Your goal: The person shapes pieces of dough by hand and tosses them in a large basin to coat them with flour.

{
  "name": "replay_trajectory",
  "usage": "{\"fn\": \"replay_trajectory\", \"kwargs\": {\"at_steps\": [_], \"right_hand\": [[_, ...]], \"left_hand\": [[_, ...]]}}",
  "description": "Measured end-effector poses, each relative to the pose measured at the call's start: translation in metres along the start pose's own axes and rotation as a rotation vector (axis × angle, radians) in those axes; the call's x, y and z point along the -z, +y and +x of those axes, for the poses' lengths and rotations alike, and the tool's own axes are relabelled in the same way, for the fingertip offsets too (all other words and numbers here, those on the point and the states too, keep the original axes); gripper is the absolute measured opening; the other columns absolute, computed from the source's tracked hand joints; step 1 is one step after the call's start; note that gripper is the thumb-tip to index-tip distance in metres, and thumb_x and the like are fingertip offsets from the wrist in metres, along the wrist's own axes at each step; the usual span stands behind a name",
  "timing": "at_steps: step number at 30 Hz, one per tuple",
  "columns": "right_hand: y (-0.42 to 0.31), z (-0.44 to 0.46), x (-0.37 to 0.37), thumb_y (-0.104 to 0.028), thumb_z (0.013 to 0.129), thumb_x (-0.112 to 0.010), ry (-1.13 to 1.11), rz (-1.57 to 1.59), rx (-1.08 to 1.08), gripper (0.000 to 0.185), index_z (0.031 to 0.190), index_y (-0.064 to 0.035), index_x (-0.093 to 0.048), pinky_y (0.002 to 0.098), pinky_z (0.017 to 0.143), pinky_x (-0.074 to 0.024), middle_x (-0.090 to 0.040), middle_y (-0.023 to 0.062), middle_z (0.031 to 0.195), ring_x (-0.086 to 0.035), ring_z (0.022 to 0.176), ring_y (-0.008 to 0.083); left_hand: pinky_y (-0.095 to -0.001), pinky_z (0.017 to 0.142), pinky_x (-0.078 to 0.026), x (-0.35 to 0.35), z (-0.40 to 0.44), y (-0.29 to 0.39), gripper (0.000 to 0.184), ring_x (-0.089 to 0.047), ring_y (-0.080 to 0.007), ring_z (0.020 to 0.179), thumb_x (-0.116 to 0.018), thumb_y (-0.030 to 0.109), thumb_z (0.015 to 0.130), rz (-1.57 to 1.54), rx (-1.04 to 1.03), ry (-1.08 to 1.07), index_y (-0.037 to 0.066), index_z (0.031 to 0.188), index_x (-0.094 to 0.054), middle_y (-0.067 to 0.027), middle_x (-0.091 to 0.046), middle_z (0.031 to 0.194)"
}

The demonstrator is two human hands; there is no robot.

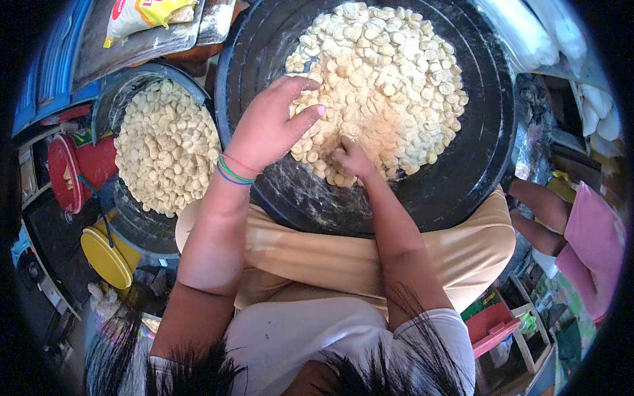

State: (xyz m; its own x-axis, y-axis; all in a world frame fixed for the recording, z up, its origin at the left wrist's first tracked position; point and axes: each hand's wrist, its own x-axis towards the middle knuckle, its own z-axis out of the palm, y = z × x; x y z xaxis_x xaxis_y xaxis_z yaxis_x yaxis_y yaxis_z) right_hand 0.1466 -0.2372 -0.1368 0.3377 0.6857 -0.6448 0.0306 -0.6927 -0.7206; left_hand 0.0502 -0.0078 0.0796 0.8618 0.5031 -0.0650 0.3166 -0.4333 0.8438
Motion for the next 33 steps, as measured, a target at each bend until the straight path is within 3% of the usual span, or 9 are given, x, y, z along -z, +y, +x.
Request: {"fn": "replay_trajectory", "kwargs": {"at_steps": [2,5,9,13,16,19,23,29,33], "right_hand": [[-0.003,0.011,-0.003,-0.031,0.078,-0.069,0.088,0.209,0.04,0.034,0.099,-0.0057,-0.06,0.0349,0.072,-0.0465,-0.061,0.013,0.083,-0.058,0.077,0.0258],[-0.013,0.007,-0.011,-0.025,0.079,-0.069,0.462,-0.685,0.317,0.033,0.103,-0.0062,-0.059,0.0356,0.073,-0.0469,-0.061,0.0107,0.086,-0.058,0.078,0.0279],[0.001,0.007,-0.024,-0.023,0.079,-0.07,0.403,-0.931,0.393,0.035,0.108,-0.0064,-0.057,0.0329,0.072,-0.0475,-0.062,0.008,0.087,-0.057,0.074,0.0237],[-0.018,0.017,0.008,-0.026,0.08,-0.071,0.175,0.459,-0.123,0.039,0.107,-0.0038,-0.055,0.0266,0.069,-0.0477,-0.06,0.0048,0.085,-0.054,0.074,0.0125],[0.006,0.016,0.037,-0.024,0.078,-0.073,0.444,0.261,0.06,0.042,0.109,-0.0028,-0.054,0.0313,0.077,-0.0481,-0.061,0.0103,0.098,-0.058,0.085,0.0167],[0.021,-0.026,0.056,-0.019,0.072,-0.075,1.016,-0.65,-0.053,0.055,0.117,-0.0011,-0.05,0.0375,0.089,-0.0445,-0.055,0.0182,0.116,-0.055,0.106,0.0234],[0.132,-0.029,-0.021,-0.021,0.066,-0.077,0.909,-0.029,-0.099,0.074,0.128,0.0008,-0.042,0.0428,0.1,-0.0358,-0.043,0.0245,0.127,-0.043,0.12,0.0329],[-0.05,-0.056,-0.073,-0.025,0.072,-0.069,0.041,-0.479,-0.021,0.06,0.125,-0.0105,-0.045,0.0535,0.099,-0.0308,-0.042,0.0152,0.124,-0.041,0.119,0.0315],[-0.002,-0.023,-0.045,-0.03,0.075,-0.068,0.251,-0.575,-0.077,0.061,0.129,-0.0169,-0.044,0.0514,0.096,-0.0295,-0.04,0.014,0.125,-0.04,0.117,0.0327]], "left_hand": [[-0.0376,0.086,-0.046,-0.001,0.001,-0.001,0.033,-0.058,-0.0347,0.098,-0.065,0.024,0.084,-0.001,0.001,0.008,0.001,0.107,-0.06,-0.0184,-0.061,0.104],[-0.038,0.086,-0.046,-0.001,0.002,0.001,0.033,-0.058,-0.035,0.099,-0.065,0.024,0.084,0.018,0.029,-0.024,0.001,0.107,-0.06,-0.0184,-0.06,0.105],[-0.0382,0.086,-0.046,-0.003,0.001,-0.003,0.033,-0.058,-0.0353,0.099,-0.065,0.024,0.084,0.051,0.013,-0.035,0.001,0.106,-0.06,-0.0184,-0.06,0.105],[-0.0381,0.087,-0.046,-0.001,0.001,-0.001,0.033,-0.058,-0.0355,0.099,-0.065,0.025,0.084,0.037,0.015,-0.024,0.001,0.106,-0.06,-0.0184,-0.06,0.104],[-0.041,0.084,-0.047,-0.003,0.001,-0.003,0.037,-0.058,-0.0375,0.096,-0.064,0.025,0.082,0.041,-0.011,-0.033,-0.002,0.107,-0.058,-0.0211,-0.059,0.103],[-0.0423,0.083,-0.047,-0.001,0.0,-0.004,0.04,-0.058,-0.0383,0.095,-0.063,0.026,0.082,0.071,-0.03,-0.063,-0.004,0.108,-0.057,-0.0224,-0.058,0.102],[-0.0383,0.088,-0.045,-0.001,0.002,-0.003,0.037,-0.057,-0.036,0.1,-0.064,0.027,0.084,0.098,0.026,-0.122,0.001,0.11,-0.059,-0.0193,-0.059,0.107],[-0.0387,0.089,-0.044,-0.008,-0.005,0.0,0.04,-0.056,-0.0367,0.102,-0.064,0.028,0.084,0.144,0.03,-0.177,-0.001,0.112,-0.057,-0.0204,-0.059,0.108],[-0.0385,0.091,-0.043,0.0,-0.01,0.006,0.04,-0.055,-0.0369,0.105,-0.063,0.027,0.085,0.174,0.045,-0.156,-0.002,0.112,-0.057,-0.0215,-0.058,0.11]]}}
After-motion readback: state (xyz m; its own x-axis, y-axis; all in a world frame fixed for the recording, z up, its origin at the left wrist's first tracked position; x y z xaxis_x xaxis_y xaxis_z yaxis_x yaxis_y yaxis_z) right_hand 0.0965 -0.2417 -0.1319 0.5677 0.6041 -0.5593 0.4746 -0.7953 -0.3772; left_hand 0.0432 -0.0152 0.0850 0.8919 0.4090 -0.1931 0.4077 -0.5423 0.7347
